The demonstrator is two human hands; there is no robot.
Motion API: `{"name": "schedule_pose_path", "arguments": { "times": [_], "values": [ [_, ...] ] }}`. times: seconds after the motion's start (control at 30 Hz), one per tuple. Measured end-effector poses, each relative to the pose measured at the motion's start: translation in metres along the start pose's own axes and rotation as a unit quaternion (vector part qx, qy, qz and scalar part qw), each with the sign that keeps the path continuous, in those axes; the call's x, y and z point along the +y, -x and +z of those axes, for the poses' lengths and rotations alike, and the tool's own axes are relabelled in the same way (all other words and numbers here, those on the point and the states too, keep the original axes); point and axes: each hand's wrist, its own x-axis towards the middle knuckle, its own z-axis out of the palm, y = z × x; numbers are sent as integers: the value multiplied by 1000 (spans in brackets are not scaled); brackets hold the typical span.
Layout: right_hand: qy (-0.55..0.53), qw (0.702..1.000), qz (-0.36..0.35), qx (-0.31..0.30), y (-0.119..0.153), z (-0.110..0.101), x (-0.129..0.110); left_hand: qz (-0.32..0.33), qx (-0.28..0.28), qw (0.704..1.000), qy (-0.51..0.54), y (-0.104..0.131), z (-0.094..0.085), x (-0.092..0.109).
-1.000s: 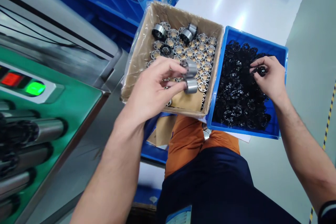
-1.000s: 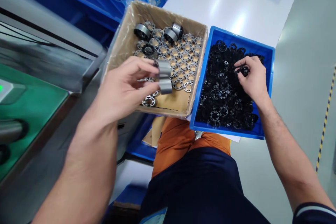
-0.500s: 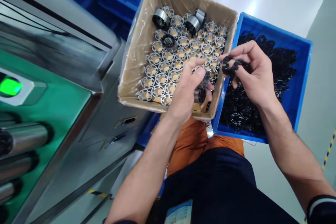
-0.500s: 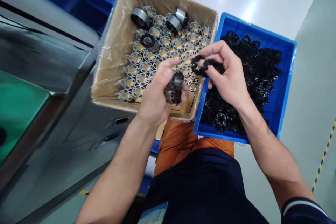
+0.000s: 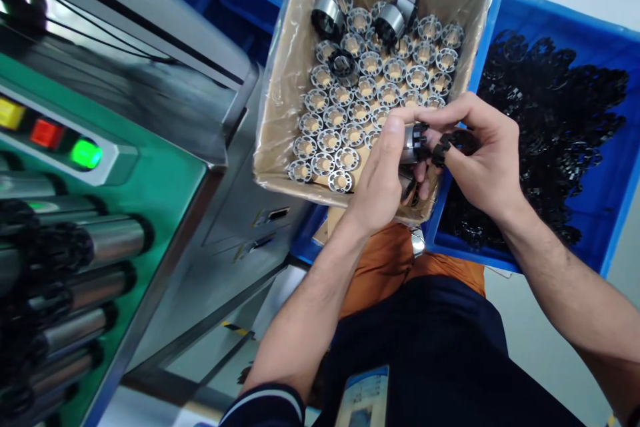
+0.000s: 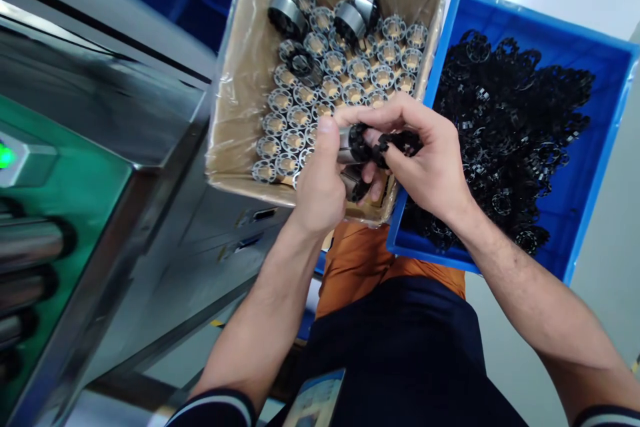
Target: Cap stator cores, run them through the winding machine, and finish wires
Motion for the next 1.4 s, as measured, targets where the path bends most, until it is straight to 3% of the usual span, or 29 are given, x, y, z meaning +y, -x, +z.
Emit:
{"name": "schedule_pose_path", "arguments": {
  "times": [0.23,0.37,0.5,0.63,0.8,0.93,1.03,1.17,1.4],
  "values": [
    [79,995,-53,30,5,-1,1,22,-21,999,-25,2,-4,-1],
    [48,997,-46,40,8,3,0,4,-12,999,-41,2,-2,-2],
    [75,991,-97,49,10,7,-3,10,-24,1000,-3,1,-1,-4],
    [39,998,-37,26,5,4,-3,10,-23,1000,-1,3,-2,0],
    [-23,995,60,-81,-9,-23,-3,42,34,998,15,0,-3,8],
    [-49,995,74,-43,-10,-39,2,8,105,994,23,-7,-3,8],
    [-50,996,73,-29,-7,-37,3,15,113,993,4,-7,-2,6],
    [-65,996,56,2,-5,-27,-5,65,81,995,7,-4,-2,4],
    [-39,997,60,-7,-2,-19,-15,71,-27,992,98,-6,-6,-4]
  ]
}}
